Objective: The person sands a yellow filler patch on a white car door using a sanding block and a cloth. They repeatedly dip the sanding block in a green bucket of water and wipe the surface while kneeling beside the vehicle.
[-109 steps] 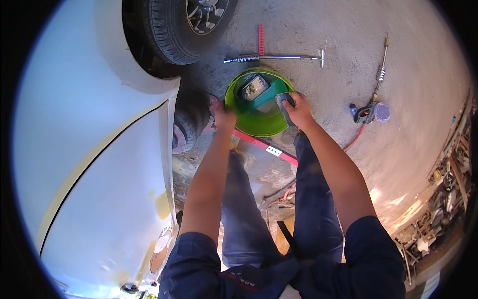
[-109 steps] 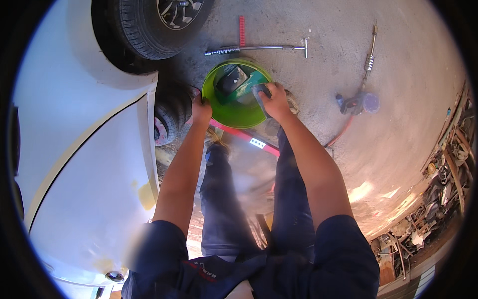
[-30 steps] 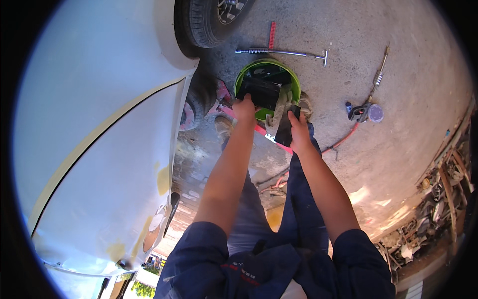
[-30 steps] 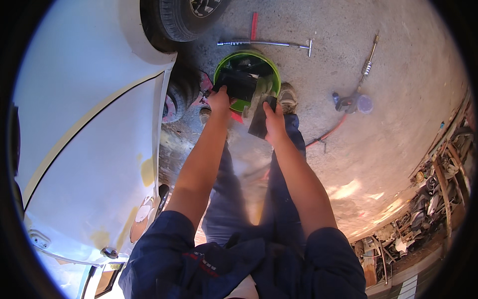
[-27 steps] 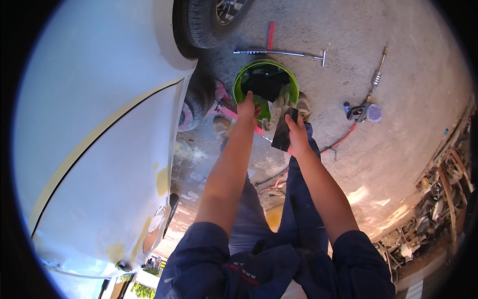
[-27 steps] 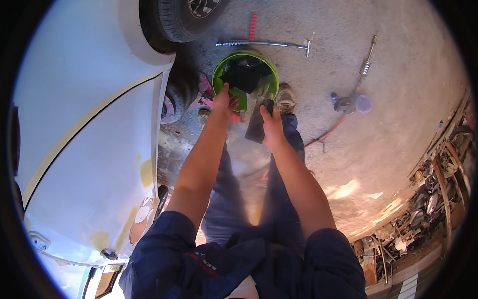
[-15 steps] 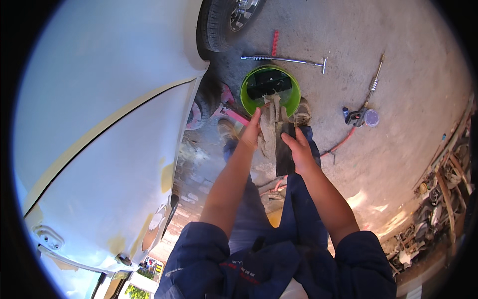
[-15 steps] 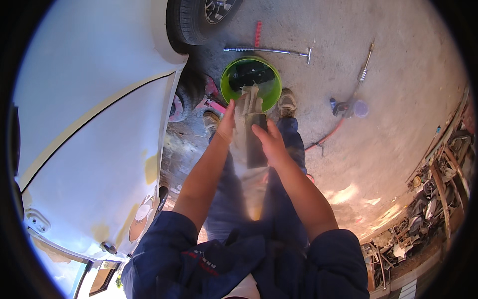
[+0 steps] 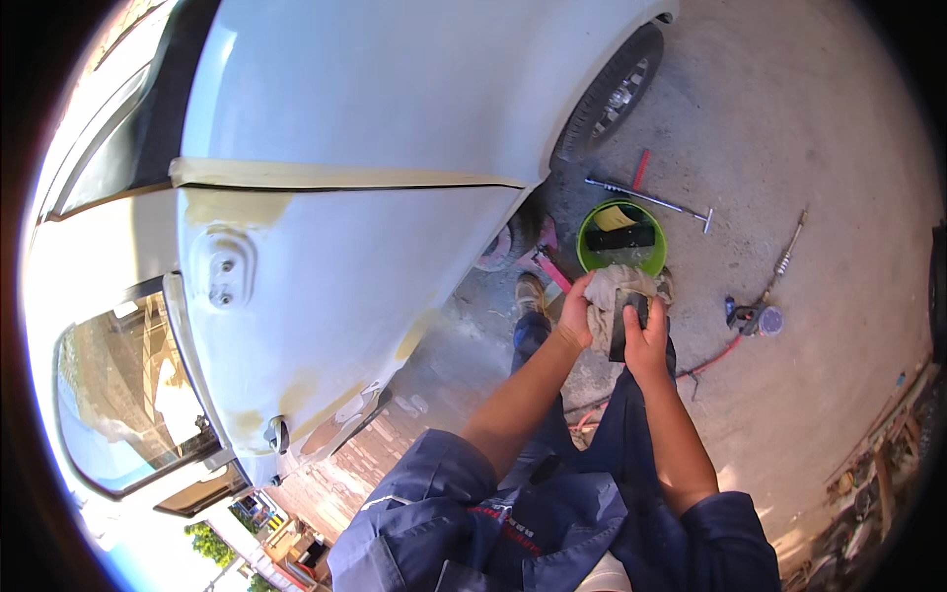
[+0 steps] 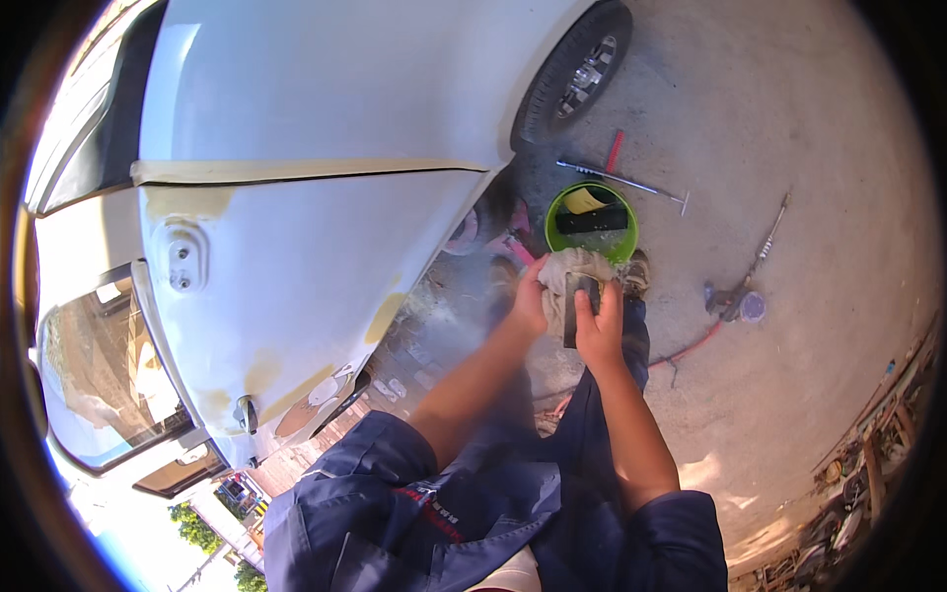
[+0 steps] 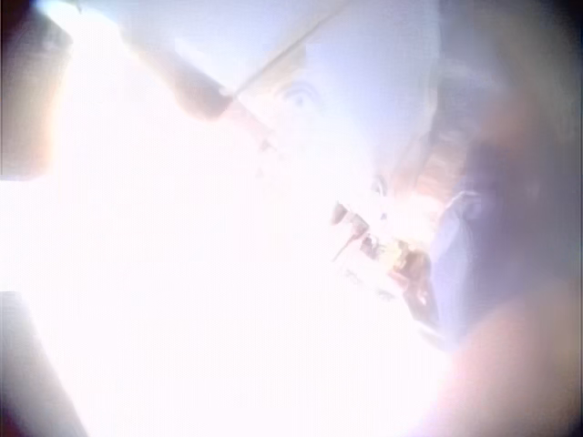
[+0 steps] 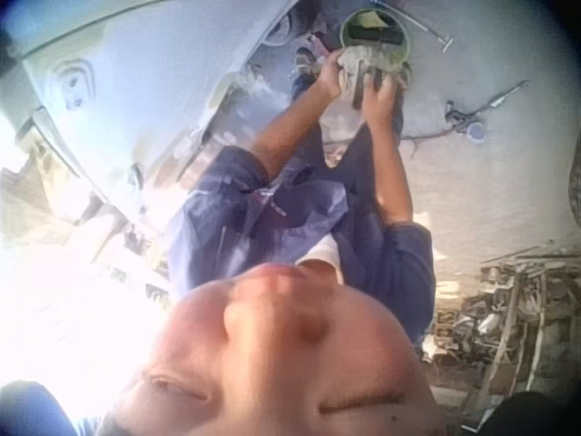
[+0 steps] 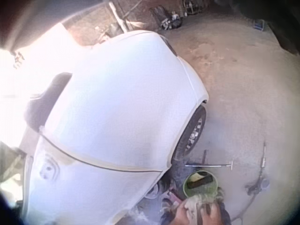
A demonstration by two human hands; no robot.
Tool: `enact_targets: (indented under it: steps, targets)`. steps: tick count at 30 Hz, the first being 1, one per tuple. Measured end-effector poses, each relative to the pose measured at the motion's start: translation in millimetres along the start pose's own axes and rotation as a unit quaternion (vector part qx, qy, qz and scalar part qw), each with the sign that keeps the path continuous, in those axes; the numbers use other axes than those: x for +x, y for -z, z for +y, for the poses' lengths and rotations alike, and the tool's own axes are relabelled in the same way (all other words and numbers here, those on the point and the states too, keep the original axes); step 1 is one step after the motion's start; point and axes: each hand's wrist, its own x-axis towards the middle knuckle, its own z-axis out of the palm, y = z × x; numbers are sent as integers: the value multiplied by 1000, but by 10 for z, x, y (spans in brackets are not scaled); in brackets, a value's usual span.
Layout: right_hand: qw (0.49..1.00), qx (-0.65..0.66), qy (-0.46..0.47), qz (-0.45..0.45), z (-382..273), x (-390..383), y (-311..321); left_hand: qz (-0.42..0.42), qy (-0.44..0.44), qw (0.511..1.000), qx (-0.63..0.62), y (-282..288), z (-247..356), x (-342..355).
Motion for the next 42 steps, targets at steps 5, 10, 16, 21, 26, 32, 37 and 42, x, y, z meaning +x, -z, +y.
enact_targets:
  steps: [5,10,16,21,26,32,37,42]
  targets:
    - [995,-45,65,60,-323,51,-201,-86,-115,987,69,-630,108,-479]
    - [960,267,-41,-76,-1263,160,-483,22,-197,937,288,-1323,434,-1385]
    - [840,480,-63,-245,-2676,61,-583,87,-383,827,403,-2597,990,-2752]
    - [861,415,-20,-292,-3043,-79,-668,192,-527,531,635,-3573,1398,-3680]
    - [850,370,-63,-370,-2822,-337,-877,329,-504,99,792,-4372,1870,-4267]
    - [881,317,-63,-345,-2712,-444,-1470,71,-472,-223,850,-4885,2450,-4607]
    - [945,236,113,-198,-2924,-242,-1941,71,-384,-46,919,-4880,2525,-4642]
    - [950,82,302,11,-3416,-12,-2157,186,-326,50,926,-5015,2894,-4831]
